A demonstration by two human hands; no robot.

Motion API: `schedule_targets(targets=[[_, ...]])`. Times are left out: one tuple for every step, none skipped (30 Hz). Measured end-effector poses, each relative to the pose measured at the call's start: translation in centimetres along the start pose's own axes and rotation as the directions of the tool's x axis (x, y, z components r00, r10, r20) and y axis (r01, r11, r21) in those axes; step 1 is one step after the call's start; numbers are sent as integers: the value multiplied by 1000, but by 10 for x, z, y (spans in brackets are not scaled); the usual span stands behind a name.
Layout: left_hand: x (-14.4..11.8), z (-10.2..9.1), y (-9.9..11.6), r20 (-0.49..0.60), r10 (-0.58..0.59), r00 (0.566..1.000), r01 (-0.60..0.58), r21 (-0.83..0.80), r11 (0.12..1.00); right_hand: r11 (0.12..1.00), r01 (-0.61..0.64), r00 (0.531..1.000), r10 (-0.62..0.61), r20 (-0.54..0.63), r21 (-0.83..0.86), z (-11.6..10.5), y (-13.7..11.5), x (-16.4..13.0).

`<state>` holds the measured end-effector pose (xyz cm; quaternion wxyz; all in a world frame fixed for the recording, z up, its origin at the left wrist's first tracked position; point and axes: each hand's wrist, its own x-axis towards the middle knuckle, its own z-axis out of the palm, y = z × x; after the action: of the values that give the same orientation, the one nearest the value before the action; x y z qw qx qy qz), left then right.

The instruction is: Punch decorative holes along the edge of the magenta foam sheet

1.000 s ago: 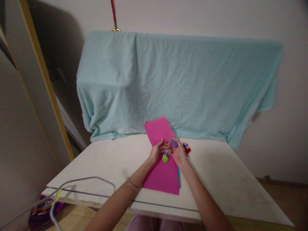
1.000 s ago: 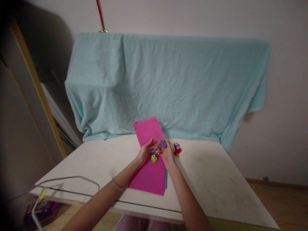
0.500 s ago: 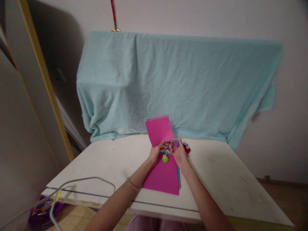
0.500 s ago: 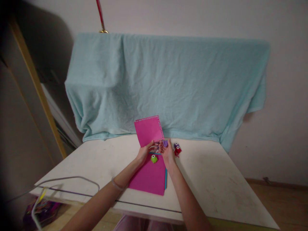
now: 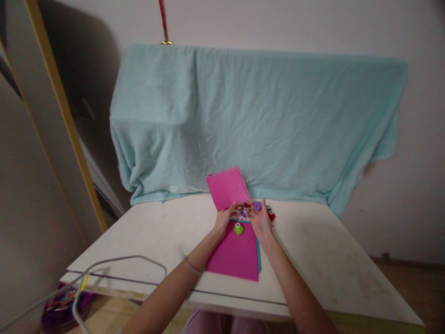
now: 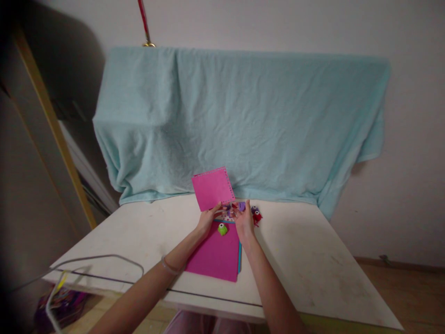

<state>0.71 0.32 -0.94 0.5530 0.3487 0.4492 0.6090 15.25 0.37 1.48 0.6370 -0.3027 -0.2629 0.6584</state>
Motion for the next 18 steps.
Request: schedule_targets(targets=[[0, 0, 0, -2, 0, 1000, 0, 2, 1000, 1000, 3, 1000, -3, 10, 5, 1, 0, -1], [0, 0, 0, -5, -5, 1000, 5, -1, 1000, 1000, 2, 1000, -3, 22, 12, 1, 0, -1], [0, 0, 0, -6, -13, 1000, 13, -7, 1000, 1000, 1, 999, -1, 35, 21, 2, -1, -2], [-1, 1, 0, -8, -22, 1000, 22, -16, 1000, 999, -4, 999, 2, 50, 31, 2, -1, -3], [-1, 1, 1, -10, -31, 999, 30, -29, 999, 999, -11, 998, 8, 66, 44, 3, -2, -4], [-2, 1, 1, -12, -39, 999, 39, -39, 998, 998, -19, 997, 15, 81, 58, 4, -2, -5], [-2, 2, 2, -14, -45, 999, 45, -46, 998, 997, -27, 995, 20, 93, 75, 4, -3, -6], [-3, 2, 2, -14, -50, 999, 50, -49, 998, 995, -36, 995, 27, 101, 94, 5, -4, -8], [-3, 2, 2, -17, -54, 998, 53, -52, 997, 993, -44, 994, 32, 103, 114, 5, -4, -8], [-4, 3, 2, -18, -58, 998, 57, -54, 997, 990, -51, 994, 37, 101, 134, 6, -4, -9], [-4, 3, 3, -17, -62, 998, 60, -57, 997, 987, -56, 994, 42, 96, 153, 6, -5, -9], [-5, 3, 3, -16, -65, 998, 64, -62, 996, 984, -61, 995, 46, 91, 170, 7, -5, -10], [-5, 3, 3, -15, -69, 998, 68, -69, 995, 980, -67, 995, 51, 87, 185, 7, -5, -10], [-5, 4, 3, -17, -75, 997, 73, -74, 995, 978, -71, 995, 55, 83, 198, 7, -5, -9], [-6, 4, 3, -19, -81, 996, 80, -78, 994, 976, -75, 995, 60, 79, 206, 7, -5, -9], [-6, 4, 3, -24, -88, 996, 86, -82, 993, 974, -79, 995, 64, 77, 213, 7, -5, -9], [-7, 4, 3, -30, -94, 995, 91, -88, 992, 973, -80, 995, 66, 73, 217, 7, -5, -8], [-7, 4, 4, -35, -101, 994, 97, -93, 991, 972, -81, 995, 68, 69, 220, 7, -5, -8]])
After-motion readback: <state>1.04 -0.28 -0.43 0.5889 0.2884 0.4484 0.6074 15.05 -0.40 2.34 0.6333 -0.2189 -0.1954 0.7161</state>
